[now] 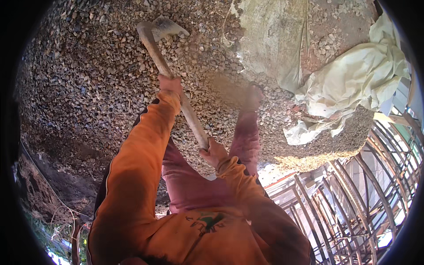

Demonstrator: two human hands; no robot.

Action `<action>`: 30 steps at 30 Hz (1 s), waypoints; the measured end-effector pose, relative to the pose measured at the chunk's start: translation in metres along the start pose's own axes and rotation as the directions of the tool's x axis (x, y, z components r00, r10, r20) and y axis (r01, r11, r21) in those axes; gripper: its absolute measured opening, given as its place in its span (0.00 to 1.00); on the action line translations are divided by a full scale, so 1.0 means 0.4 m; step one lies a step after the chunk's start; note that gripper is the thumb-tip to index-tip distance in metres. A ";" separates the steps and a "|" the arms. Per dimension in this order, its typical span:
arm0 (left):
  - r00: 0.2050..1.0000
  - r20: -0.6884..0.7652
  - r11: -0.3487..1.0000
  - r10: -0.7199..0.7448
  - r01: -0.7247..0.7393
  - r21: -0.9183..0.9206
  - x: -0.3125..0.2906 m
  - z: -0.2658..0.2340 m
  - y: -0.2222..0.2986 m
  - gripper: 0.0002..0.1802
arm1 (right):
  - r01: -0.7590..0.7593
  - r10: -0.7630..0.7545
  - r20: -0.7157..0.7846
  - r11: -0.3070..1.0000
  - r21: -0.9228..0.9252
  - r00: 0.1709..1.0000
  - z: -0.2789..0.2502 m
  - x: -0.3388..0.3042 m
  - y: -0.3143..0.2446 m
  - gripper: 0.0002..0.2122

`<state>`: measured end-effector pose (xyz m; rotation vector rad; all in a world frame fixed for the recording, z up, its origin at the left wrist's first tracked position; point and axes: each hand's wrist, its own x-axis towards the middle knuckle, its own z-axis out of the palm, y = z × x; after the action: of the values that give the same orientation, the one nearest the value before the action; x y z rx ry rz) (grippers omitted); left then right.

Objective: The person uses a long-handled tool to repeatedly shovel and level a pile of gravel on the ground.

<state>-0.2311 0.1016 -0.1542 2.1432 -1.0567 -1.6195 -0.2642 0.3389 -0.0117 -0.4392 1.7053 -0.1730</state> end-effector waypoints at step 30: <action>0.763 -0.504 0.876 0.405 -0.482 -0.027 0.234 -1.084 0.512 0.22 | 0.713 -0.713 0.153 0.698 0.068 0.684 0.448 0.191 -0.792 0.19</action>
<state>0.0948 -0.1998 0.0500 1.8533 -1.1120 -0.8479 -0.0386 0.0432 -0.0021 -1.0862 1.2816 -0.6922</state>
